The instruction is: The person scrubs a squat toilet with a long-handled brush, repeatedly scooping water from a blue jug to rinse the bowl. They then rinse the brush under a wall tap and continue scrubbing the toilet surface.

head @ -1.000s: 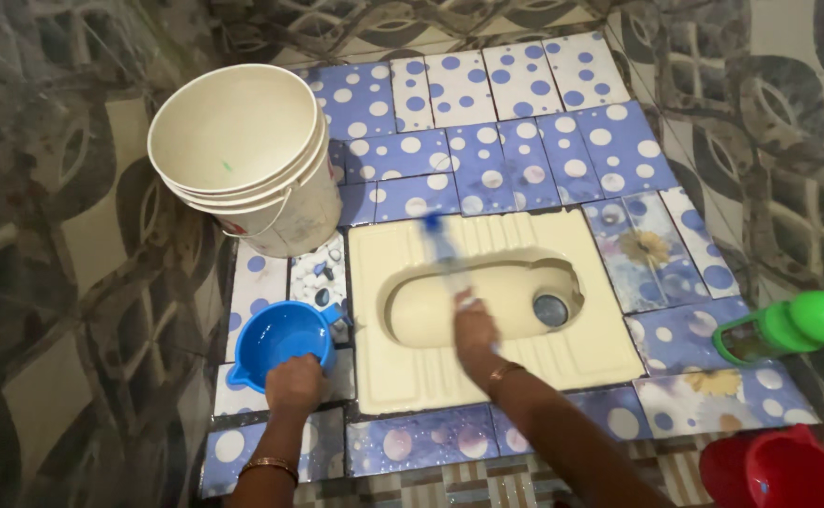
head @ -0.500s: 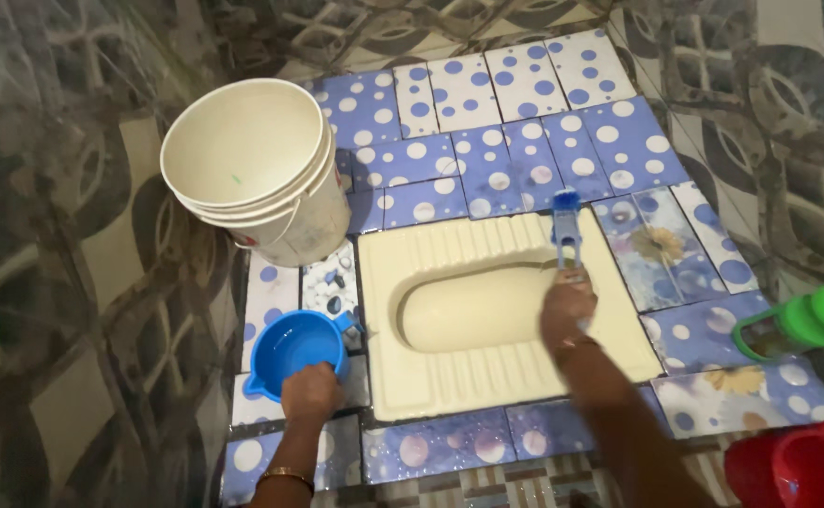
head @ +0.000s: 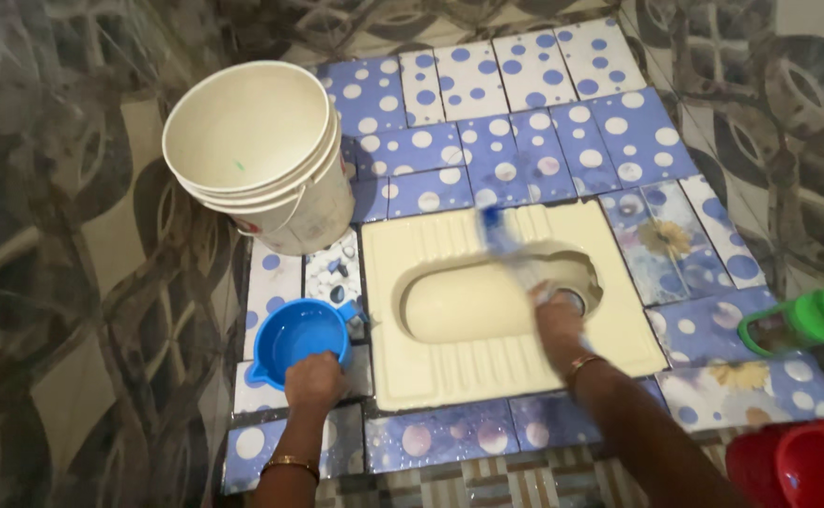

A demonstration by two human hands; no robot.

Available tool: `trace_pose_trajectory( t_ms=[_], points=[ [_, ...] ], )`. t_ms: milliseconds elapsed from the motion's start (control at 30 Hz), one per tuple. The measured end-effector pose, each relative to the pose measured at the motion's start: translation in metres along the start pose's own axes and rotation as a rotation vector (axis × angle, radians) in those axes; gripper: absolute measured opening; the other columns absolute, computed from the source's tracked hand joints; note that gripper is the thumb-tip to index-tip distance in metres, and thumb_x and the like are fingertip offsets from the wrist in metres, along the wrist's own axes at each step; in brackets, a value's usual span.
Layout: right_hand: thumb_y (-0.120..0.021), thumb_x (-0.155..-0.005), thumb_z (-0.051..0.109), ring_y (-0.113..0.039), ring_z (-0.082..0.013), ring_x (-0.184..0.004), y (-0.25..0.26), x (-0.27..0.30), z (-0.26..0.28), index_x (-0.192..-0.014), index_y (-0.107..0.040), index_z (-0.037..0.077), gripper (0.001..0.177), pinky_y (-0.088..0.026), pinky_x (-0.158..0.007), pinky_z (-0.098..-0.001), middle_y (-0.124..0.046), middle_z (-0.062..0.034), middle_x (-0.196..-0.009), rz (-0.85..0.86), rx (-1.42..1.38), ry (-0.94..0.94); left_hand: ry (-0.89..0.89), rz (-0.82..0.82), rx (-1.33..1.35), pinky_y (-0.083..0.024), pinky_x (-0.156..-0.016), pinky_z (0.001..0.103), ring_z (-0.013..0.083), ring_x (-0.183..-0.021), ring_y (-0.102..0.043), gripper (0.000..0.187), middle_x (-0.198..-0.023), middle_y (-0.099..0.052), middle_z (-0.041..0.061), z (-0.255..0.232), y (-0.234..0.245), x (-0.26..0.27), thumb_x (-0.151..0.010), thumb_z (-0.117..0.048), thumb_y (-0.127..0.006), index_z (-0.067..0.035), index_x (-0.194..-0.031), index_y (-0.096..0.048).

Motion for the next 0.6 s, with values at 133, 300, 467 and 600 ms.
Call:
trace_pose_trajectory(
  t_ms=[133, 300, 467, 600],
  points=[
    [-0.062, -0.09, 0.011, -0.072, -0.0343, -0.083, 0.006, 0.025, -0.108, -0.15, -0.026, 0.004, 0.071, -0.061, -0.06, -0.0426, -0.062, -0.0217, -0.104, 0.145, -0.007, -0.278, -0.024, 0.02, -0.011, -0.059, -0.087, 0.045, 0.0334, -0.102, -0.074, 0.023, -0.108, -0.076, 0.015, 0.0, -0.005, -0.005, -0.09, -0.025, -0.061, -0.014, -0.104, -0.075],
    [-0.052, -0.102, 0.016, -0.068, -0.0301, -0.068, 0.043, 0.049, -0.084, -0.148, -0.034, -0.009, 0.056, -0.055, -0.055, -0.046, -0.066, -0.0162, -0.083, -0.431, -0.012, 0.04, -0.033, 0.036, 0.002, -0.059, -0.088, 0.046, 0.034, -0.103, -0.074, 0.023, -0.109, -0.075, 0.016, 0.0, -0.006, -0.008, -0.087, -0.024, -0.063, -0.015, -0.105, -0.075],
    [-0.046, -0.1, 0.012, -0.069, -0.0393, -0.078, 0.013, 0.184, 0.066, -0.151, -0.028, 0.002, 0.054, -0.059, -0.064, -0.0507, -0.064, -0.027, -0.1, 0.088, -0.35, 0.114, -0.037, 0.005, 0.026, -0.059, -0.09, 0.045, 0.0346, -0.104, -0.074, 0.022, -0.111, -0.076, 0.016, -0.004, 0.0, -0.003, -0.089, -0.021, -0.063, -0.014, -0.103, -0.079],
    [-0.039, -0.105, 0.014, -0.07, -0.0312, -0.089, 0.013, 0.285, 0.056, -0.153, -0.03, 0.007, 0.049, -0.062, -0.07, -0.0437, -0.064, -0.0193, -0.109, 0.435, -0.248, 0.404, -0.05, 0.032, 0.018, -0.059, -0.09, 0.044, 0.0333, -0.105, -0.074, 0.023, -0.111, -0.076, 0.016, -0.007, 0.003, 0.002, -0.087, -0.021, -0.064, -0.014, -0.105, -0.077]
  ],
)
Point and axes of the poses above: each hand's wrist, its own x-axis away from the middle knuckle, its own y-axis out of the back of the hand, z = x × y, the point moved 10 cm from there along -x, towards the middle knuckle
